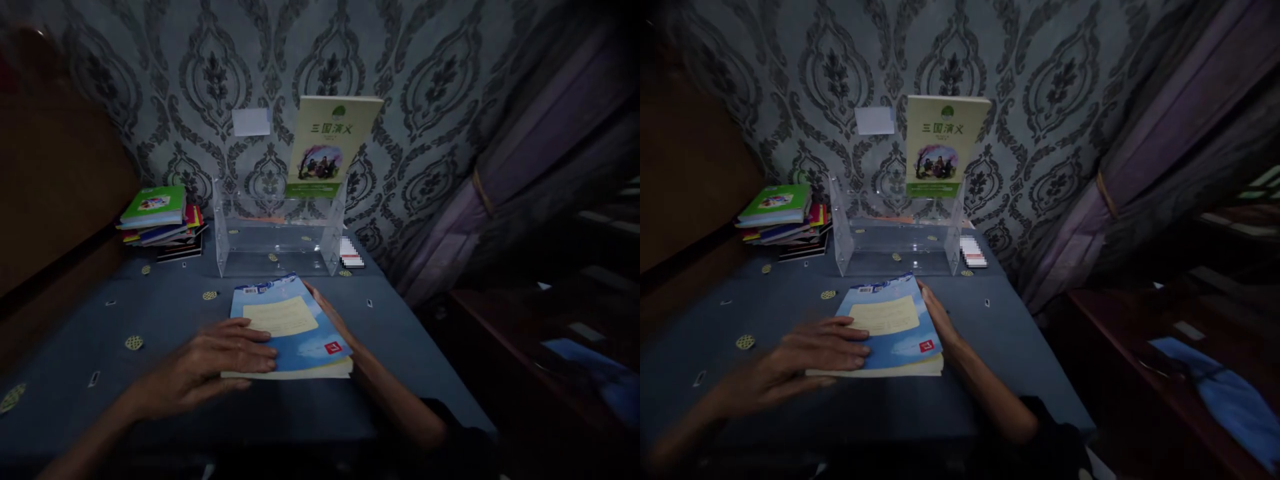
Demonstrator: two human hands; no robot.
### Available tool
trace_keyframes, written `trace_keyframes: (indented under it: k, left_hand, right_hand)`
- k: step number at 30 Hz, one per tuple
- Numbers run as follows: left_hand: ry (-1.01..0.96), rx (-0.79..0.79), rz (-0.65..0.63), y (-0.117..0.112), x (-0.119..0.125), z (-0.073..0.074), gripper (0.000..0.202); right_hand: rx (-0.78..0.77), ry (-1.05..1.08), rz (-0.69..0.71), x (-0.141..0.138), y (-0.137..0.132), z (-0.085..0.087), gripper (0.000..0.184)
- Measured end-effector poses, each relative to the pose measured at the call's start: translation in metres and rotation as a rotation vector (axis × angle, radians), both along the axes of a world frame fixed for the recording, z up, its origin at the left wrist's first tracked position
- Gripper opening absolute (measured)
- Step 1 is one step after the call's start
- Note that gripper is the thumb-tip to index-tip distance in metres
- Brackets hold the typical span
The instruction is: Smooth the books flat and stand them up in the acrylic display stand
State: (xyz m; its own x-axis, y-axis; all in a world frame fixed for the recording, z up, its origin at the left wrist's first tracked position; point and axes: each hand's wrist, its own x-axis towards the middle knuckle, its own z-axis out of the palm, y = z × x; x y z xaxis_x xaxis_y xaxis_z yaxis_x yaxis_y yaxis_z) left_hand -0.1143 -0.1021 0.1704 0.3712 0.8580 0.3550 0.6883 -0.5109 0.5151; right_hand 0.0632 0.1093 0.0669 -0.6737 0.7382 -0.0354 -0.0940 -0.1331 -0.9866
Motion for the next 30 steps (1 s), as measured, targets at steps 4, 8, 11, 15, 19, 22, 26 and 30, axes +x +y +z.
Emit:
trace_keyframes:
  k: [4, 8, 11, 15, 19, 22, 26, 30]
  left_hand:
    - [0.149, -0.154, 0.131, -0.021, -0.002, -0.065, 0.042]
    - [0.174, -0.159, 0.230, -0.031, -0.001, -0.109, 0.039]
    - [0.209, -0.099, 0.318, -0.022, -0.007, -0.123, 0.039]
    - [0.279, -0.057, 0.469, 0.000, -0.019, -0.132, 0.042]
    - [0.314, -0.072, 0.605, 0.021, -0.025, -0.137, 0.046]
    - [0.339, -0.082, 0.686, 0.036, -0.025, -0.140, 0.049]
    - [0.371, -0.066, 0.726, 0.052, -0.027, -0.141, 0.050]
    - [0.416, -0.061, 0.764, 0.066, -0.030, -0.141, 0.049]
  right_hand:
    - [-0.037, -0.063, -0.042, 0.012, 0.010, -0.034, 0.067]
    - [0.115, -0.047, 0.012, 0.013, 0.015, -0.050, 0.059]
    - [0.109, -0.043, 0.007, 0.010, 0.017, -0.051, 0.058]
    - [0.135, -0.053, -0.011, 0.008, 0.019, -0.051, 0.052]
    - [0.272, -0.105, -0.028, 0.004, 0.024, -0.052, 0.044]
    - [0.432, -0.170, -0.029, 0.001, 0.028, -0.051, 0.041]
    - [0.667, -0.270, -0.033, -0.003, 0.031, -0.050, 0.036]
    - [0.847, -0.364, -0.031, -0.007, 0.030, -0.047, 0.034]
